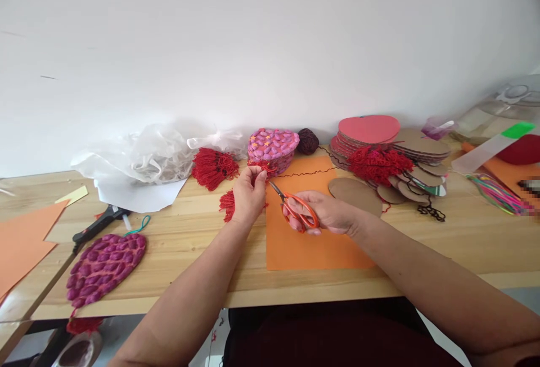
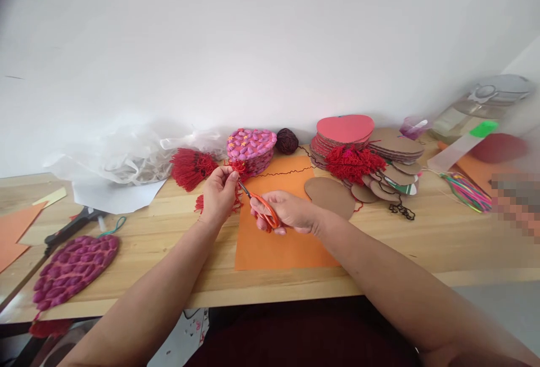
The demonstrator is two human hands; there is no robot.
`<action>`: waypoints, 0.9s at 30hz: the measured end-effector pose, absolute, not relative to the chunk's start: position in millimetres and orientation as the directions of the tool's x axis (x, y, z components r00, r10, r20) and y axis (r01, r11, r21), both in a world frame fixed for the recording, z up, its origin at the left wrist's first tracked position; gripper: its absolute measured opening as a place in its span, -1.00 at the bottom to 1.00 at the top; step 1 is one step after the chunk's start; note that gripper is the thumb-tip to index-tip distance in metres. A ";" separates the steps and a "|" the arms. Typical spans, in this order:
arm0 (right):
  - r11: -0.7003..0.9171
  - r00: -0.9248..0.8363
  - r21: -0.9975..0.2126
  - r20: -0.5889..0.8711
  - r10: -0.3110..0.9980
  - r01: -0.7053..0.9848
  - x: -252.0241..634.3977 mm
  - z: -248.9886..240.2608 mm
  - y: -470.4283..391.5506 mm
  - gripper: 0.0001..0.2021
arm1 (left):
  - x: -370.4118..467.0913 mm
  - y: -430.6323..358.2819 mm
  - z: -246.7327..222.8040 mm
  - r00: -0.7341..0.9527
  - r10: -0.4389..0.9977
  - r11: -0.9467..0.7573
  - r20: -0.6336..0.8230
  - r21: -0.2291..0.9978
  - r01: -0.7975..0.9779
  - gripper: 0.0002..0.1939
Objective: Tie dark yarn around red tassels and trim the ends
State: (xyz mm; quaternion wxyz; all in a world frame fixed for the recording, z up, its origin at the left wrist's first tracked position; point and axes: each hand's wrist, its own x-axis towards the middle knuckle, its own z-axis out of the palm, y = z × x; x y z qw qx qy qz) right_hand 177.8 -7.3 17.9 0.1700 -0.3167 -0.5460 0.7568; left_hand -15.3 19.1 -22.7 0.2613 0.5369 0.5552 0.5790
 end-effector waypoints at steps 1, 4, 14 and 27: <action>-0.366 -0.744 -0.929 -0.282 0.606 0.054 175.4 15.6 -8.2 -0.50 | -15.0 18.3 -22.0 -0.283 0.897 -0.253 0.338 0.920 0.299 -0.91; -0.402 -0.736 -0.916 -0.268 0.622 -0.007 172.3 12.7 -9.5 -0.42 | -13.5 15.8 -20.3 -0.267 0.895 -0.268 0.357 0.909 0.318 -0.93; -0.480 -0.728 -0.870 -0.260 0.634 -0.108 171.2 10.2 -5.9 -0.35 | -6.5 9.2 -19.6 -0.181 0.895 -0.319 0.407 0.870 0.377 -0.97; -0.428 -0.641 -0.895 -0.255 0.724 -0.127 169.3 6.8 -4.4 -0.35 | -1.2 3.2 -16.9 -0.070 0.918 -0.334 0.391 0.854 0.398 -0.96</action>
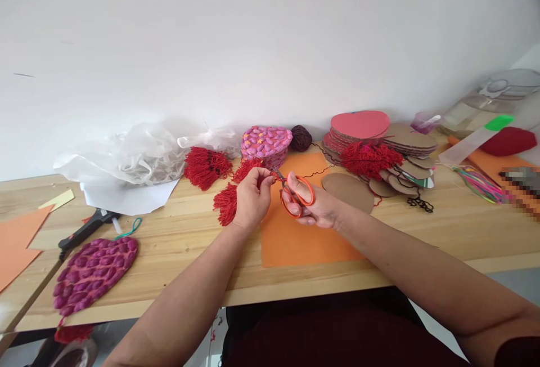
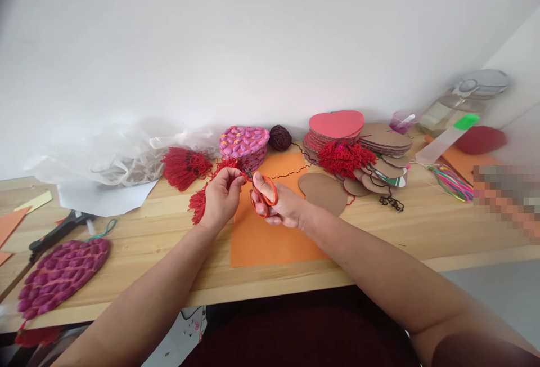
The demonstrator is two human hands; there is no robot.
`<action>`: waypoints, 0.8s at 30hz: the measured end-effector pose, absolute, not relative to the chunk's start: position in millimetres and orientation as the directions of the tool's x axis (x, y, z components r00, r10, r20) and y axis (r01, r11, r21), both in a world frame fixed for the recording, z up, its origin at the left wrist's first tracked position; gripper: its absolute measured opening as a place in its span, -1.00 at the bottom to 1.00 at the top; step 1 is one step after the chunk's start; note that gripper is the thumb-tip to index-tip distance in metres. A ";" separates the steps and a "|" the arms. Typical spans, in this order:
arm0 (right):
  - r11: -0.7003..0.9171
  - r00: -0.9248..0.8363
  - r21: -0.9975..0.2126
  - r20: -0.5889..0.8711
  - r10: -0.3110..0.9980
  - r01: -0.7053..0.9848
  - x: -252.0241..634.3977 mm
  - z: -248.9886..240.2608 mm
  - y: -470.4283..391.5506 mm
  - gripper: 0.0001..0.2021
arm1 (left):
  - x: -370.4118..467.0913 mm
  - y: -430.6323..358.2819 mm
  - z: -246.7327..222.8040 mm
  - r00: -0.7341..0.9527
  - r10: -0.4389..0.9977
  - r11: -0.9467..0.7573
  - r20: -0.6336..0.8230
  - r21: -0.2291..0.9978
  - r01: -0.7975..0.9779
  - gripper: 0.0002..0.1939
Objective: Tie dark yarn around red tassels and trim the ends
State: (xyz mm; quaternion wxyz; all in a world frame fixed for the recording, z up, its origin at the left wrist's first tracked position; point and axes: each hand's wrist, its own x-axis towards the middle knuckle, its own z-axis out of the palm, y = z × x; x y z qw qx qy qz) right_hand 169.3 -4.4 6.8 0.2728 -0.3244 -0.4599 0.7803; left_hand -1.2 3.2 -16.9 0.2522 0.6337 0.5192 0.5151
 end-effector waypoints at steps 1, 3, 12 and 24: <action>-0.417 -0.625 -0.899 -0.249 0.740 -0.136 169.3 7.5 -4.2 -0.35 | -1.8 3.7 -17.3 -0.068 0.920 -0.330 0.387 0.854 0.403 -0.95; -0.384 -0.590 -0.910 -0.226 0.775 -0.156 171.2 9.9 -2.6 -0.36 | -3.4 5.0 -18.0 -0.074 0.921 -0.323 0.383 0.855 0.407 -0.95; 0.069 -0.556 -0.873 -0.245 0.794 0.483 203.4 35.9 -0.8 -0.72 | -9.3 14.4 -19.5 -0.197 0.921 -0.274 0.337 0.918 0.288 -0.92; 0.297 -0.466 -0.836 0.056 0.883 0.462 206.1 35.0 -1.5 -0.70 | -3.0 7.5 -18.7 -0.076 0.962 -0.238 0.262 0.943 0.232 -0.92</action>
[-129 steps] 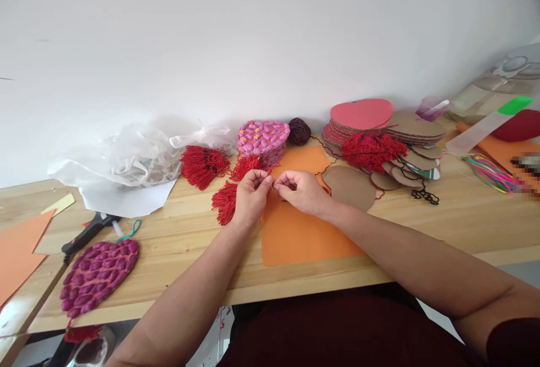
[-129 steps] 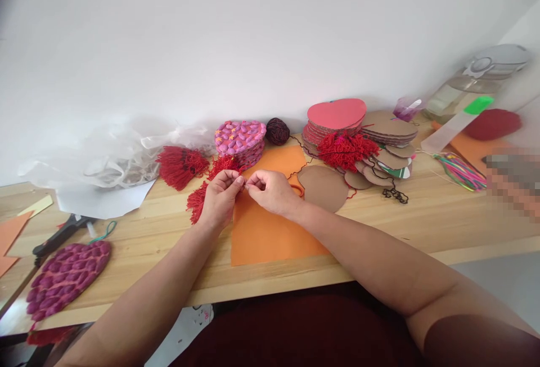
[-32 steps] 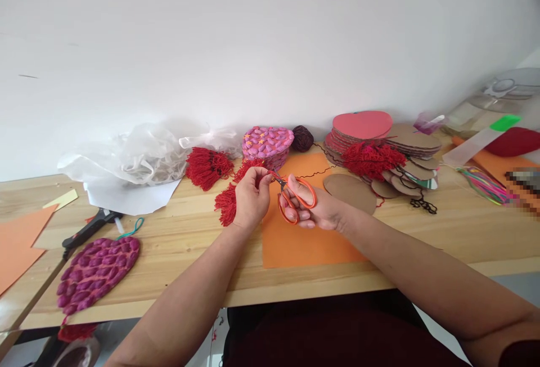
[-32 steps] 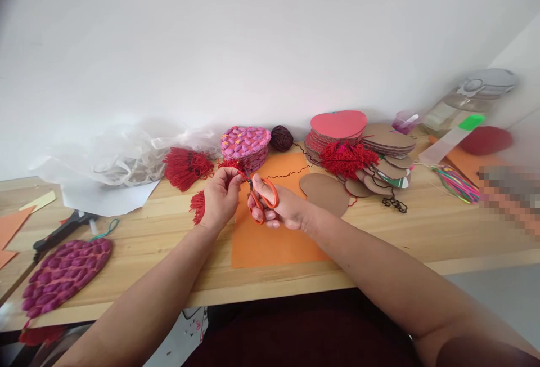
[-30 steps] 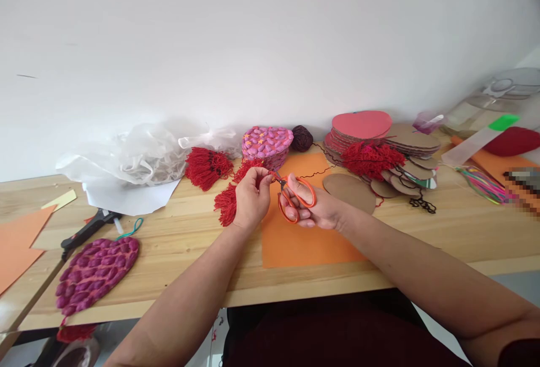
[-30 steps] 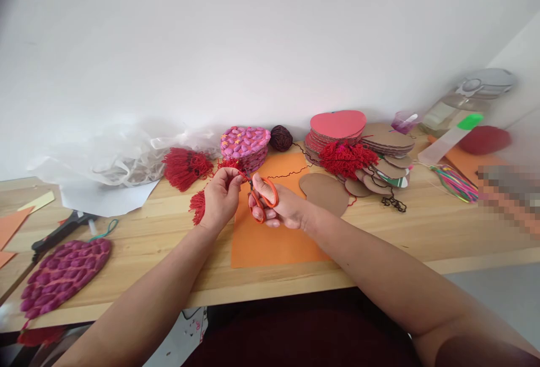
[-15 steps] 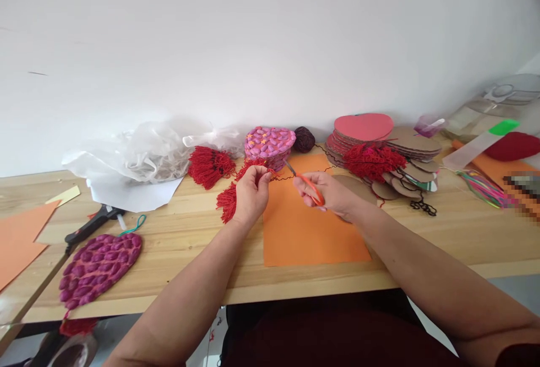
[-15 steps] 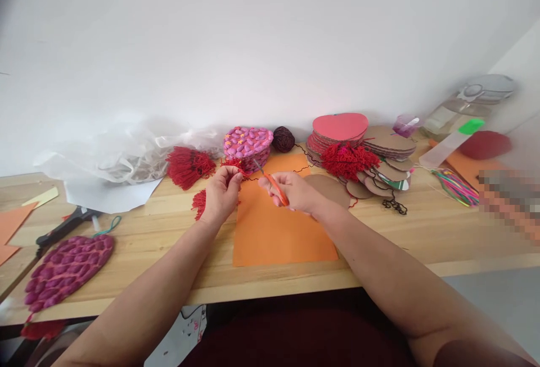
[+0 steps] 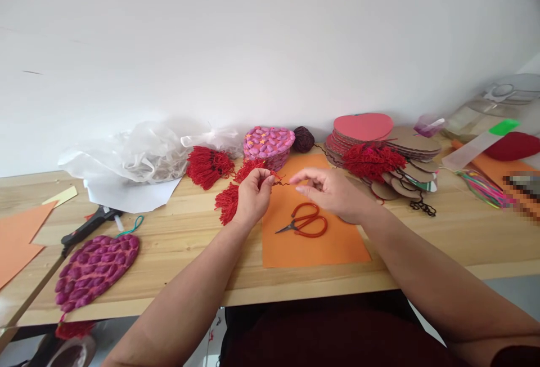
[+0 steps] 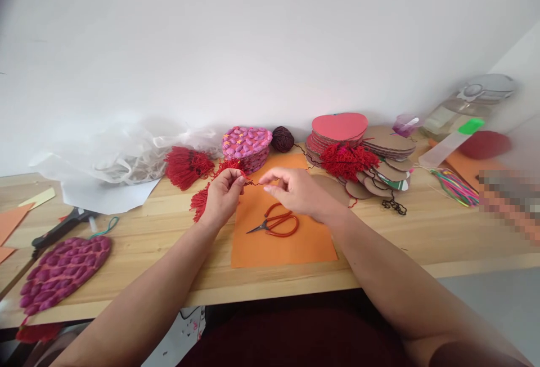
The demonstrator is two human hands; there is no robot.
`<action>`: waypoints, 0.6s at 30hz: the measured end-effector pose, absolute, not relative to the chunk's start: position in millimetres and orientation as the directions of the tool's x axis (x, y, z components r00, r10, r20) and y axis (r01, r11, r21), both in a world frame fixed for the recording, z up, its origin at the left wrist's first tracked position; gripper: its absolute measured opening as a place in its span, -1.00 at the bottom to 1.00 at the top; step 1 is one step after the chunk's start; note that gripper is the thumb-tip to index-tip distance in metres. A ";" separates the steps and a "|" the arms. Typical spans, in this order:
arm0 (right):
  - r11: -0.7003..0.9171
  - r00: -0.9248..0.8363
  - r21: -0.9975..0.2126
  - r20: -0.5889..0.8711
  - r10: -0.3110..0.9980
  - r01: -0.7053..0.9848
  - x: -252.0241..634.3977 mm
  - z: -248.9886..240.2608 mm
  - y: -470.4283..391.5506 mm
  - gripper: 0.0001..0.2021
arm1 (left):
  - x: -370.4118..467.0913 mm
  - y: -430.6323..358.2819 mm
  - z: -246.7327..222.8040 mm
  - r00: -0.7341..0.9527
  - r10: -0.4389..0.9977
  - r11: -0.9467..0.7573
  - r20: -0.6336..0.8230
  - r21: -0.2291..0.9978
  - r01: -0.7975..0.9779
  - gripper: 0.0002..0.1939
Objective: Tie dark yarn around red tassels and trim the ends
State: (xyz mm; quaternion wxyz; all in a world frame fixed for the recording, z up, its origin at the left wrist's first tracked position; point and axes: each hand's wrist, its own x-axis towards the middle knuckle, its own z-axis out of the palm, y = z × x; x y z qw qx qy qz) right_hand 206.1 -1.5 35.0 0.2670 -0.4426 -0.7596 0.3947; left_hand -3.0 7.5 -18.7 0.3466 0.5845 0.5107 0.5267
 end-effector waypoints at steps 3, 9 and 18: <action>0.298 -0.480 -0.901 0.119 0.869 0.315 196.3 22.7 -0.9 -0.59 | -1.0 4.2 -19.7 -0.013 0.951 -0.291 0.308 0.910 0.295 -0.92; 0.372 -0.428 -0.774 0.145 0.892 0.513 197.2 13.1 11.0 -0.77 | -1.2 1.0 -14.0 0.002 0.941 -0.315 0.338 0.876 0.366 -0.92; 0.422 -0.276 -0.657 0.320 0.906 0.625 207.5 16.5 19.1 -0.81 | -0.6 0.9 -14.8 0.033 0.944 -0.316 0.327 0.875 0.366 -0.92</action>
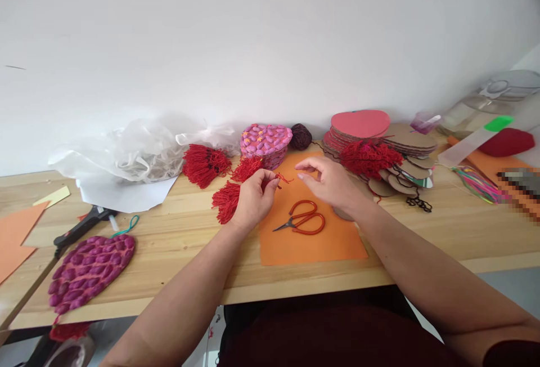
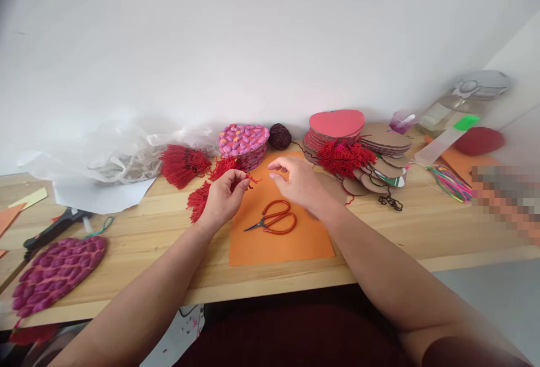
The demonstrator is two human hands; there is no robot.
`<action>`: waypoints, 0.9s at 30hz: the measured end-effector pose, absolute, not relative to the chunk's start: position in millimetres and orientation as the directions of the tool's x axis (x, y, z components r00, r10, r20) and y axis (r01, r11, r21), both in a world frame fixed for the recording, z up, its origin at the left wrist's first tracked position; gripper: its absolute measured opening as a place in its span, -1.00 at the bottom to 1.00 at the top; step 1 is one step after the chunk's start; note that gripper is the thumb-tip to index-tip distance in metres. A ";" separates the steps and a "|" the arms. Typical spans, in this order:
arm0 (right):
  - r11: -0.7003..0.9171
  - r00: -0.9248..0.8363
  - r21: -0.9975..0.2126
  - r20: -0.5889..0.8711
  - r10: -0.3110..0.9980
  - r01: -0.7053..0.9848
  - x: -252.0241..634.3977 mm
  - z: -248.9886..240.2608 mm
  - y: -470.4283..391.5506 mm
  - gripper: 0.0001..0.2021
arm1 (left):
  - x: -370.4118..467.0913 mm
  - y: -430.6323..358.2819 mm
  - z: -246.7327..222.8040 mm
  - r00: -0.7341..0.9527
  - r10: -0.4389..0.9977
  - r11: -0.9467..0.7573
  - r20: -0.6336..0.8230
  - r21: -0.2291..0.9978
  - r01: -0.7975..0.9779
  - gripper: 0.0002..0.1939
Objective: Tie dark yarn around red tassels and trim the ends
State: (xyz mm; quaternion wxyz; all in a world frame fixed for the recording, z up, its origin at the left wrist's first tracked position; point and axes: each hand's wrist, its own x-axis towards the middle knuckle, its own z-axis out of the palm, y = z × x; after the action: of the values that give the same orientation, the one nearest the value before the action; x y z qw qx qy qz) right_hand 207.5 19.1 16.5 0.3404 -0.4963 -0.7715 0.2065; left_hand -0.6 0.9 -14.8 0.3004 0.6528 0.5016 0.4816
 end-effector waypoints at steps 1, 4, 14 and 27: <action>0.398 -0.289 -0.713 0.278 0.916 0.577 203.8 16.3 15.9 -0.80 | -0.3 0.8 -14.4 0.028 0.950 -0.303 0.312 0.893 0.334 -0.91; 0.323 -0.329 -0.822 0.177 0.928 0.468 192.3 13.5 8.0 -0.76 | 1.1 0.3 -13.2 0.020 0.977 -0.211 0.211 0.962 0.173 -0.85; 0.102 -0.531 -0.995 0.090 0.843 -0.007 172.0 -4.9 7.0 -0.72 | 11.8 -6.4 -16.5 0.171 0.985 0.055 0.001 0.943 -0.328 -0.51; 0.302 -0.465 -0.884 0.112 0.878 0.358 178.1 -16.1 14.1 -0.70 | 8.8 -5.3 -6.6 0.142 0.989 0.094 -0.037 0.903 -0.420 -0.64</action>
State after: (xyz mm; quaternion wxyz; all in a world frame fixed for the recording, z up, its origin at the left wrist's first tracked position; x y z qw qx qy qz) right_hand 178.1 14.1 -16.1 0.3093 -0.4145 -0.7453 0.4208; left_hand 8.8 -5.3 -6.6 0.6450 0.3937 0.3617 0.5460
